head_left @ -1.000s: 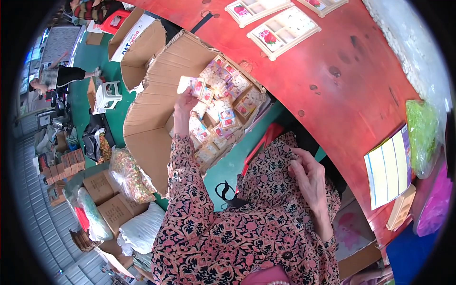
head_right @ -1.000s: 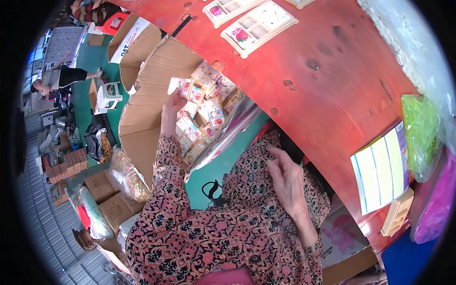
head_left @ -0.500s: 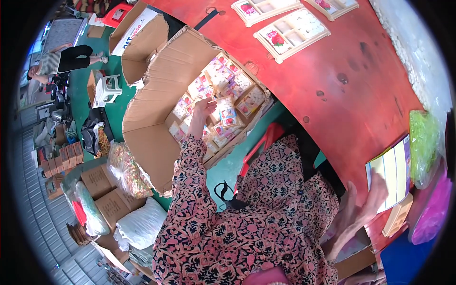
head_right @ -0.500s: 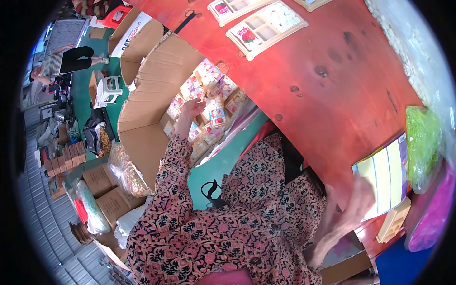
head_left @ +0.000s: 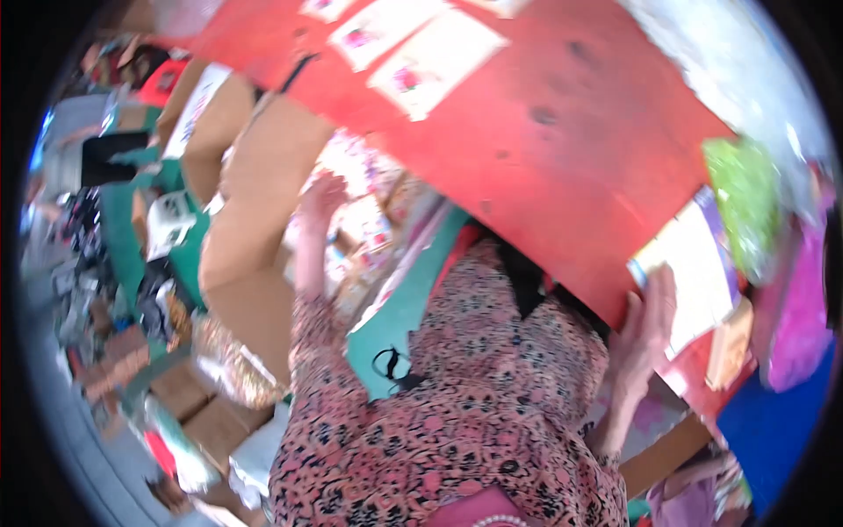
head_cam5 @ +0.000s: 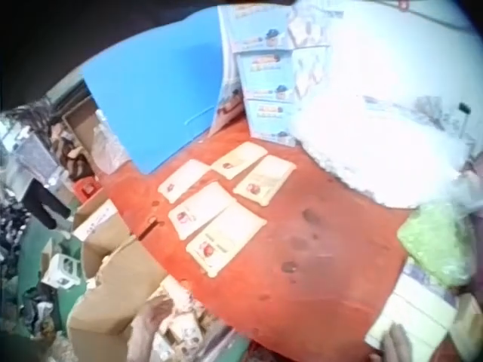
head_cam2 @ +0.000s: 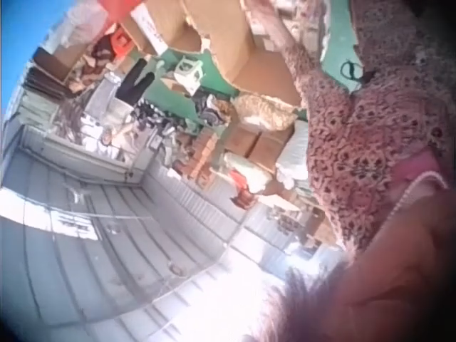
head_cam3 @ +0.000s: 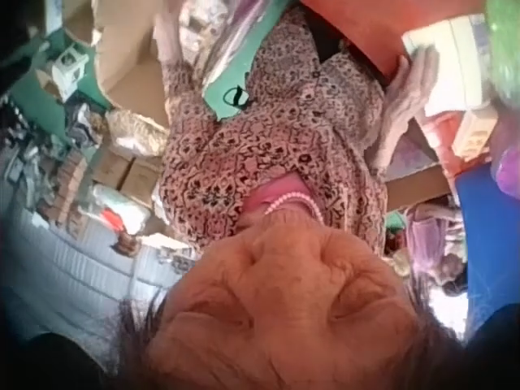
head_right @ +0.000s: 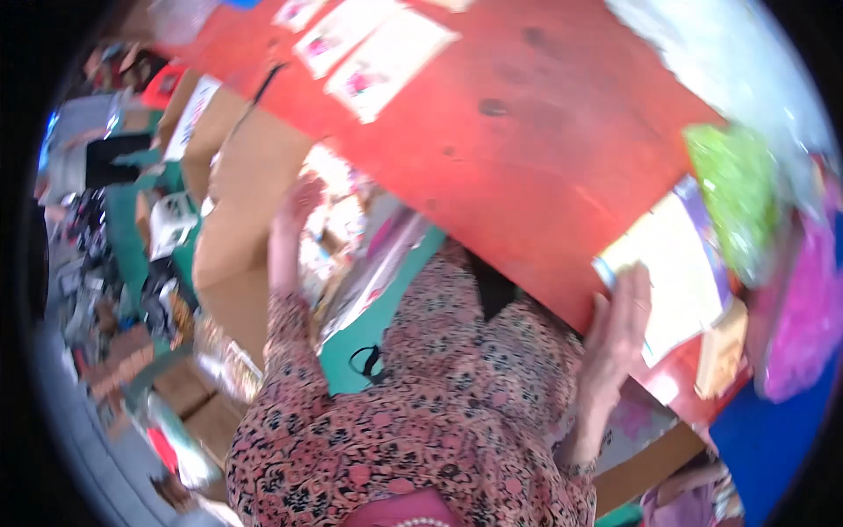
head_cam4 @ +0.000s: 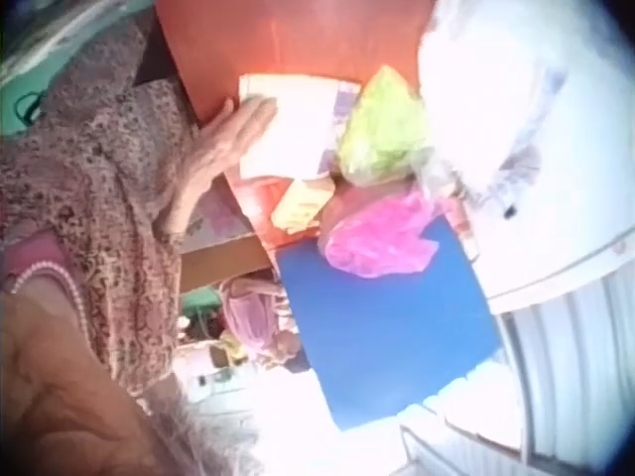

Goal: Peeling adhesive labels from a sheet and applying them to small plastic containers filled with items.

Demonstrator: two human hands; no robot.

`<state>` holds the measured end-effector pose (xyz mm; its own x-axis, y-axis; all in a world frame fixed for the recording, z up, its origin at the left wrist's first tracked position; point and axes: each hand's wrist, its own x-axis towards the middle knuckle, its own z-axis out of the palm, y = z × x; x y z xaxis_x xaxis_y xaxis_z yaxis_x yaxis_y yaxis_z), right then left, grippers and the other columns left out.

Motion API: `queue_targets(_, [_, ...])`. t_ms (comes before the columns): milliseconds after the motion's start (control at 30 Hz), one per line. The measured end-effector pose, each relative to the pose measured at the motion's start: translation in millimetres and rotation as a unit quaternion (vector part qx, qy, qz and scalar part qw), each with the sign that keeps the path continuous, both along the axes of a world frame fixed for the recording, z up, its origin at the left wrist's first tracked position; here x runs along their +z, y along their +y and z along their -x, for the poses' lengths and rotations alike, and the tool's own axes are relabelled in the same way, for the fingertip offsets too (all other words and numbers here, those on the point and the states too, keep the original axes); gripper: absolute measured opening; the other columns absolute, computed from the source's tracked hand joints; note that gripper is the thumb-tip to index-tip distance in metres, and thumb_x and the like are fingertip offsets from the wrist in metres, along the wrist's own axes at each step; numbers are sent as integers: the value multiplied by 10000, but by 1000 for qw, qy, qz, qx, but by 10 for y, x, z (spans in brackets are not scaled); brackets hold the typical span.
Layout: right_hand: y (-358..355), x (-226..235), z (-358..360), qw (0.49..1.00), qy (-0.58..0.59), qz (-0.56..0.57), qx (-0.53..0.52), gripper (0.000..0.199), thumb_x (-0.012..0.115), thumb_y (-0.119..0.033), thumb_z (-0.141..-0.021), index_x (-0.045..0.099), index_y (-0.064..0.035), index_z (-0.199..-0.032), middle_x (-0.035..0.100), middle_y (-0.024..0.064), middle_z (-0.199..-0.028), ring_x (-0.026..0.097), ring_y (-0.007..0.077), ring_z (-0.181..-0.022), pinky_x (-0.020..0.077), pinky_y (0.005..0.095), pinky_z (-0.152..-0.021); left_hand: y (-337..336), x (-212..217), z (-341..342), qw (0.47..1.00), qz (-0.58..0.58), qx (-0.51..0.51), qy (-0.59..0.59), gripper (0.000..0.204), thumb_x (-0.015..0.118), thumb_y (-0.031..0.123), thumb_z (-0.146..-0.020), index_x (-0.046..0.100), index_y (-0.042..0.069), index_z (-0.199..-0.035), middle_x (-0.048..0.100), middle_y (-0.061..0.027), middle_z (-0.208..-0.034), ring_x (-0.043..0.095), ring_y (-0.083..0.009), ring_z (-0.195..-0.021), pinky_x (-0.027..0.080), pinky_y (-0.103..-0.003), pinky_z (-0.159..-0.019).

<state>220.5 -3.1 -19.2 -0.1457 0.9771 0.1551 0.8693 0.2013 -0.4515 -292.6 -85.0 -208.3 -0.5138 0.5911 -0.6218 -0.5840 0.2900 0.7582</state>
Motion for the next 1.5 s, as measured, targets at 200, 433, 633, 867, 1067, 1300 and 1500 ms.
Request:
queue_targets(200, [55,-53,-30,993,-57,-54,84,453,711,-87,-751,572,76,-1150,552,227,-1222,515,375,-1169,462,422,-951,550,1746,-1527,969,-105,-77,212,223,571,149,-897,602,-12,-1048,658,-127,-959,618,-189,-903,473,-327,-850])
queue_targets(433, [376,173,-433,996,-51,-72,1,356,586,-75,-852,525,74,-1169,514,247,-1212,465,394,-1156,388,454,-974,811,2130,-2867,902,-203,-326,197,120,552,-19,-883,635,-23,-970,633,-63,-929,598,-111,-862,460,-236,-808])
queue_targets(633, [880,13,-726,986,-131,-86,-50,391,601,-112,-845,504,77,-1173,505,281,-1190,476,422,-1111,393,444,-941,1201,1932,-3456,811,-248,-401,347,161,631,63,-790,603,-10,-932,601,-152,-894,610,-303,-842,488,-361,-728])
queue_targets(867, [1009,-83,-1000,999,-13,38,-1,547,740,-200,-732,537,56,-1169,571,211,-1031,555,325,-931,440,384,-827,1498,1723,-3772,744,-263,-433,436,277,643,91,-743,525,-34,-960,523,-200,-950,523,-383,-930,429,-456,-793])
queue_targets(1067, [819,109,-648,910,364,200,4,132,667,23,-749,563,-31,-810,529,-52,-720,433,33,-639,350,185,-582,1605,1729,-3755,776,-287,-363,430,335,612,178,-789,525,-72,-995,555,-240,-932,558,-369,-900,433,-441,-757])
queue_targets(1300, [833,69,-399,957,277,34,80,211,681,42,-731,587,11,-918,540,51,-913,503,118,-788,409,225,-664,1583,1747,-3480,848,-250,-413,218,204,621,144,-779,635,-56,-819,605,-72,-670,560,-95,-668,435,-281,-588])
queue_targets(1500, [668,359,263,968,74,-188,149,390,695,-44,-691,605,9,-1066,569,132,-1017,499,313,-952,380,421,-834,1367,2043,-3170,902,-191,-384,45,183,544,103,-839,631,-50,-892,631,-31,-771,571,-78,-735,450,-237,-634])
